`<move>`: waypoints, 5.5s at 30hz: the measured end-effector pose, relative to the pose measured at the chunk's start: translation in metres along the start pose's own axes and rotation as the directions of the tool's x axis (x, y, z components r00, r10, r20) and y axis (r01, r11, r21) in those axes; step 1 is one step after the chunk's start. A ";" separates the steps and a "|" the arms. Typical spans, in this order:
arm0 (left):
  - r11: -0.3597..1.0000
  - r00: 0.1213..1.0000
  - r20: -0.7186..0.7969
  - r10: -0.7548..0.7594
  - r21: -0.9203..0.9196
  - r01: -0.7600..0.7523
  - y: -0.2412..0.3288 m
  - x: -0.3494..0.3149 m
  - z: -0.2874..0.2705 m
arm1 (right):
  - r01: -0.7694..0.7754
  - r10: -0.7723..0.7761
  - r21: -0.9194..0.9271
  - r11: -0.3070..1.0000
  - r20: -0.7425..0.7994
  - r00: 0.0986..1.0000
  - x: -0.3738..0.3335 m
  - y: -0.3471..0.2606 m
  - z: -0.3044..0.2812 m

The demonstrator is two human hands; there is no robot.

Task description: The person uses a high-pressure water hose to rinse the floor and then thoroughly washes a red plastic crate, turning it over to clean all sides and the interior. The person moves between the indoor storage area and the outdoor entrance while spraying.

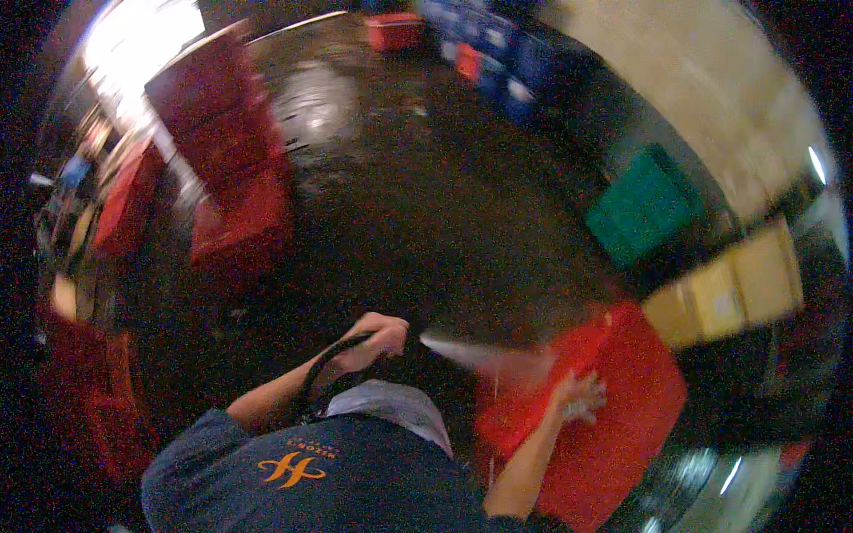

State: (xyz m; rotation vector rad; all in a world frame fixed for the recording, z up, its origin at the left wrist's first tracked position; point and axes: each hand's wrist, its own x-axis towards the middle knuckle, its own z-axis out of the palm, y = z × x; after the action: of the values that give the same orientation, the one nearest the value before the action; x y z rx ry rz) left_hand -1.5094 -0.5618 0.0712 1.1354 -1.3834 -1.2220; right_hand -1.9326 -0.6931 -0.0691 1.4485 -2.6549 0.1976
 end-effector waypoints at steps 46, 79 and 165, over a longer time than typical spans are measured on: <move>0.970 0.981 -0.060 0.186 -0.149 -0.193 0.025 -0.106 -0.009 | 0.651 -0.996 0.755 0.073 0.022 0.086 -0.246 -0.143 -0.031; 0.863 0.959 -0.277 0.052 -0.470 -0.182 0.024 -0.219 -0.068 | 0.567 -0.549 0.202 0.799 -0.139 0.824 -0.057 0.077 -0.076; 0.872 0.985 0.069 0.157 -0.477 -0.106 0.046 0.055 0.211 | -0.404 0.259 0.908 0.108 0.367 0.893 0.018 0.390 0.004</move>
State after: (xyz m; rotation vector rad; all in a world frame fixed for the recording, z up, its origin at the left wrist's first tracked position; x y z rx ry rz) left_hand -1.7285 -0.5859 0.1069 0.6311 -1.1266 -1.4352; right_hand -2.2708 -0.4998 -0.0938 0.7921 -2.8851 2.3460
